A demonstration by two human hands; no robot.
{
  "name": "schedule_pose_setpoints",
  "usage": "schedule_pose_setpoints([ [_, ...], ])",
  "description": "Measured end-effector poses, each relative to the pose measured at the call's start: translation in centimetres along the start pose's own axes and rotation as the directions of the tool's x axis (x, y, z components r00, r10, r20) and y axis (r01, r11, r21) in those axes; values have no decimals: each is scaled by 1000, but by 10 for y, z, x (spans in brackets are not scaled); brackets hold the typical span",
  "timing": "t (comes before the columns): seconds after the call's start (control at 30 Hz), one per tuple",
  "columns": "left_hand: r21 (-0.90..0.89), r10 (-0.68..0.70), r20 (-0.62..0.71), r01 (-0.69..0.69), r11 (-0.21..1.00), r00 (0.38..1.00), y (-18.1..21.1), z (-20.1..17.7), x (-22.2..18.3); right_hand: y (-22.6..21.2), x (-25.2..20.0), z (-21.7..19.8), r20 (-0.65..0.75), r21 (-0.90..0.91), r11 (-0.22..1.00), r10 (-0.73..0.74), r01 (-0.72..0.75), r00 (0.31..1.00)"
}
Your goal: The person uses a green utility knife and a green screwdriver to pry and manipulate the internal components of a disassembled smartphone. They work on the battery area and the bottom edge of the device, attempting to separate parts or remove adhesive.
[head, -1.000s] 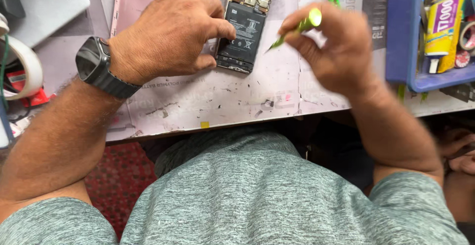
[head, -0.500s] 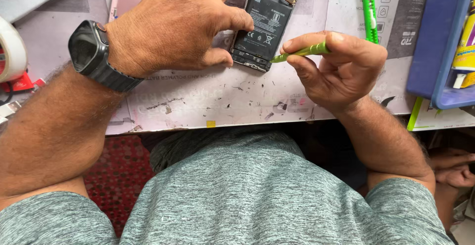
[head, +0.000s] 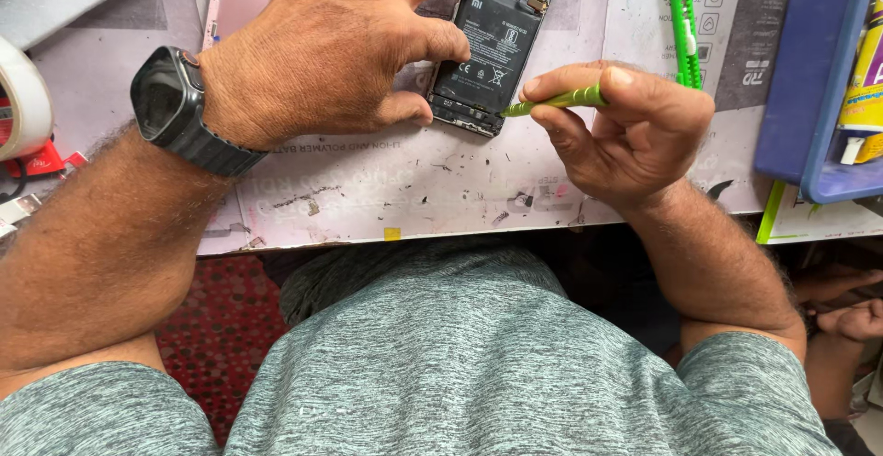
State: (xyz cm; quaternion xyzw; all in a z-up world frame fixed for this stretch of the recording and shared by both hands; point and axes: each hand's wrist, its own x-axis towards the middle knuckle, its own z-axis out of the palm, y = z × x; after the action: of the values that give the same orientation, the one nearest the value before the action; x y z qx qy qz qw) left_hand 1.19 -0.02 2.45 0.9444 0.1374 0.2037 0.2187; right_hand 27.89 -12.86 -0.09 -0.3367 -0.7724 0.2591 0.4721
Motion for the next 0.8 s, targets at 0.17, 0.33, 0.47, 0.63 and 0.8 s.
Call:
schedule_pose_setpoints([
  [0.17, 0, 3, 16, -3, 1000, 1000, -1, 3, -2, -12, 21, -5, 103, -101, 992, -66, 76, 993],
  [0.33, 34, 22, 16, -22, 999, 1000, -3, 3, -3, -24, 39, -8, 76, -184, 963, -187, 198, 979],
  [0.47, 58, 6, 11, -7, 998, 1000, -2, 6, -3, -17, 47, -8, 61, -145, 945, -286, 292, 956],
  [0.63, 8, -18, 41, 18, 1000, 999, -3, 5, -5, -13, 46, -7, 48, -123, 941, -313, 316, 949],
  [0.8, 74, 5, 24, -7, 997, 1000, 0, 3, -1, -17, 49, -7, 68, -79, 959, -268, 273, 961],
])
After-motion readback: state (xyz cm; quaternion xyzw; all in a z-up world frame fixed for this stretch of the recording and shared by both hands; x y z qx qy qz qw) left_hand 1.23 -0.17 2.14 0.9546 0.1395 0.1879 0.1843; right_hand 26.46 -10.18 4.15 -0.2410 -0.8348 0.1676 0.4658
